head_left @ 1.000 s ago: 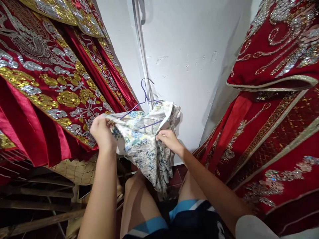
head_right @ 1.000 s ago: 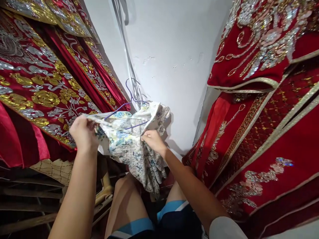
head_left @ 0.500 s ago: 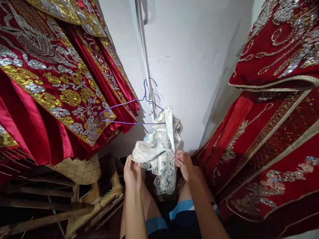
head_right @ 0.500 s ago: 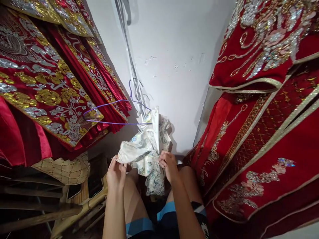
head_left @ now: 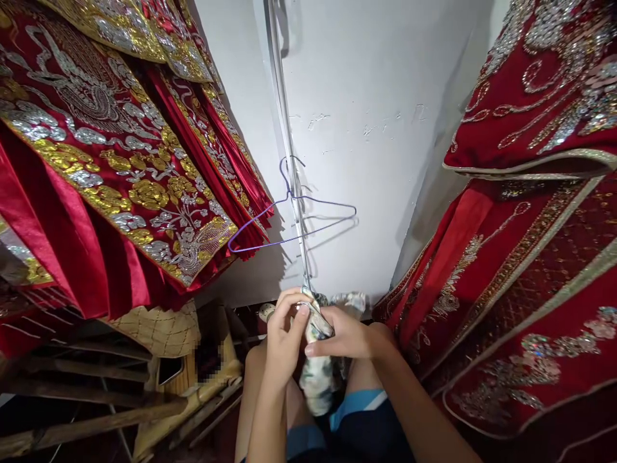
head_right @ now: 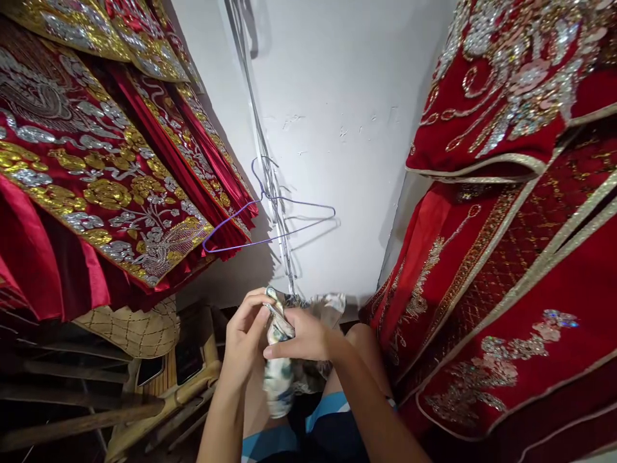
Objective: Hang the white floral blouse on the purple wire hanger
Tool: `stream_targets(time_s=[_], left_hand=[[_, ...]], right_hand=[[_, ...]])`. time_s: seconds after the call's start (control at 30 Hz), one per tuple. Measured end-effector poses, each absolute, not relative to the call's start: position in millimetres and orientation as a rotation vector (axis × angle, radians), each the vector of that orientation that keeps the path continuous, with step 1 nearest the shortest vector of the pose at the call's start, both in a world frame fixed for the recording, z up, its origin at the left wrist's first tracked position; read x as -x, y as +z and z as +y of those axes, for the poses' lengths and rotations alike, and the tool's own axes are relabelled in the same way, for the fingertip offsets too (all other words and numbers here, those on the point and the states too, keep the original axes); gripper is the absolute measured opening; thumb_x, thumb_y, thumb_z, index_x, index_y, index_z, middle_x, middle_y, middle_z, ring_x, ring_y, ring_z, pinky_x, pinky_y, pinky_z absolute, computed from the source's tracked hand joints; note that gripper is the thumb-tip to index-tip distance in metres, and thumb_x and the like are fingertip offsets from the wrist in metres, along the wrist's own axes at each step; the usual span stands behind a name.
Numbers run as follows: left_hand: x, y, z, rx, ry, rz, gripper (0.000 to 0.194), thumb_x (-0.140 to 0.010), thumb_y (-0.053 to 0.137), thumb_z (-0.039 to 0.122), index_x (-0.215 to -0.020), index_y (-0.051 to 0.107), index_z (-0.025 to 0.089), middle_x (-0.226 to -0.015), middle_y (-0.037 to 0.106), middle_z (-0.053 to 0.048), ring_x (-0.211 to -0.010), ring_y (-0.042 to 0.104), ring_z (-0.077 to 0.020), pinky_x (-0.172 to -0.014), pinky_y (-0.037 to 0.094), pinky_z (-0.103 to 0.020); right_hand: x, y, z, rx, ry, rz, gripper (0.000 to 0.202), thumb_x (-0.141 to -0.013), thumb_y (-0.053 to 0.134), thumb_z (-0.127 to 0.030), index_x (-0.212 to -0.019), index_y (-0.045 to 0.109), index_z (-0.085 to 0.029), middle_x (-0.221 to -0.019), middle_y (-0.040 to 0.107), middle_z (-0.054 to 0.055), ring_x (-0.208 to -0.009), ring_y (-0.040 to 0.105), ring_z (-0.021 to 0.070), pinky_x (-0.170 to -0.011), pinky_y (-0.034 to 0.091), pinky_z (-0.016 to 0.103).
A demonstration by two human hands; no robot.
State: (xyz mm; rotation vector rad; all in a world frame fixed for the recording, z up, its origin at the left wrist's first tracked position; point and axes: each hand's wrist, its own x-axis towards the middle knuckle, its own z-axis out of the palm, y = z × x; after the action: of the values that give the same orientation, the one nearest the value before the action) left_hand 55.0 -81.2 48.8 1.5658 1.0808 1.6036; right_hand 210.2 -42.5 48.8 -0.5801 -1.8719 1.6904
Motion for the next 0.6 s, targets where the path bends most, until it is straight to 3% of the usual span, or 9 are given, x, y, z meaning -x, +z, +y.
stream_targets(time_s=[0.07, 0.13, 0.2, 0.3, 0.37, 0.47, 0.53, 0.6], left_hand=[[-46.4, 46.8, -77.8, -1.617, 1.445, 1.053, 0.035, -0.094, 0.058, 0.045, -0.121, 0.062, 0.024, -0.121, 0.06, -0.009, -0.118, 0.054, -0.0249, -0.102, 0.041, -0.034], [-38.9, 44.2, -73.0, -1.703, 1.194, 1.02, 0.042, -0.095, 0.051, 0.052, -0.123, 0.061, 0.022, -0.12, 0.062, -0.01, -0.119, 0.054, -0.0261, -0.104, 0.04, -0.036], [-31.8, 41.7, -67.4, -1.802, 0.901, 1.01, 0.043, -0.095, 0.049, 0.057, -0.103, 0.067, 0.018, -0.104, 0.066, -0.008, -0.104, 0.057, -0.0249, -0.095, 0.045, -0.034], [-16.1, 41.8, -60.1, -1.867, 0.6, 1.068, 0.044, -0.09, 0.057, 0.056, -0.079, 0.063, 0.014, -0.083, 0.063, -0.004, -0.08, 0.054, -0.0189, -0.075, 0.045, -0.027], [0.1, 46.5, -57.7, -1.855, 0.521, 1.134, 0.044, -0.087, 0.06, 0.055, -0.073, 0.06, 0.013, -0.074, 0.058, -0.002, -0.072, 0.049, -0.0157, -0.068, 0.042, -0.025], [29.4, 60.8, -59.2, -1.835, 0.479, 1.278, 0.046, -0.085, 0.062, 0.057, -0.069, 0.055, 0.014, -0.067, 0.051, 0.0, -0.064, 0.041, -0.0125, -0.06, 0.037, -0.023], [48.0, 73.5, -62.6, -1.855, 0.491, 1.425, 0.049, -0.085, 0.059, 0.06, -0.067, 0.052, 0.015, -0.064, 0.047, 0.001, -0.061, 0.038, -0.0116, -0.057, 0.033, -0.023], [63.9, 86.8, -65.9, -1.93, 0.496, 1.573, 0.052, -0.088, 0.052, 0.063, -0.065, 0.048, 0.016, -0.061, 0.044, 0.002, -0.059, 0.038, -0.0117, -0.055, 0.031, -0.023]], right_hand=[[-215.7, 64.2, -33.7, 0.652, 1.668, -1.925, 0.034, -0.067, 0.085, -0.031, -0.084, 0.061, -0.015, -0.078, 0.059, -0.001, -0.073, 0.054, 0.0142, -0.068, 0.046, 0.026], [-224.4, 85.3, -24.7, 0.711, 1.707, -1.988, 0.033, -0.063, 0.085, -0.026, -0.084, 0.062, -0.014, -0.077, 0.062, 0.0, -0.071, 0.056, 0.0143, -0.064, 0.046, 0.025], [-233.6, 107.4, -15.6, 0.791, 1.74, -2.059, 0.033, -0.06, 0.084, -0.023, -0.083, 0.064, -0.014, -0.076, 0.064, 0.0, -0.068, 0.057, 0.0146, -0.06, 0.046, 0.024], [-242.5, 130.9, 3.6, 0.788, 1.576, -2.135, 0.02, -0.066, 0.075, -0.02, -0.082, 0.065, -0.015, -0.076, 0.065, 0.001, -0.067, 0.059, 0.0148, -0.057, 0.044, 0.023], [-241.8, 135.4, 25.0, 0.73, 1.252, -2.086, 0.013, -0.067, 0.065, -0.016, -0.08, 0.065, -0.015, -0.078, 0.065, 0.001, -0.072, 0.06, 0.0157, -0.063, 0.045, 0.024], [-227.7, 126.3, 70.0, 0.714, 0.824, -1.846, 0.025, -0.065, 0.058, -0.013, -0.088, 0.066, -0.016, -0.088, 0.067, 0.002, -0.083, 0.062, 0.018, -0.076, 0.047, 0.028], [-211.6, 115.2, 101.5, 0.729, 0.768, -1.718, 0.041, -0.066, 0.055, -0.015, -0.106, 0.067, -0.016, -0.103, 0.069, 0.005, -0.09, 0.063, 0.0196, -0.083, 0.048, 0.031], [-195.2, 104.3, 126.7, 0.805, 0.787, -1.735, 0.042, -0.07, 0.054, -0.018, -0.109, 0.067, -0.017, -0.107, 0.07, 0.005, -0.094, 0.063, 0.0201, -0.086, 0.048, 0.032]])
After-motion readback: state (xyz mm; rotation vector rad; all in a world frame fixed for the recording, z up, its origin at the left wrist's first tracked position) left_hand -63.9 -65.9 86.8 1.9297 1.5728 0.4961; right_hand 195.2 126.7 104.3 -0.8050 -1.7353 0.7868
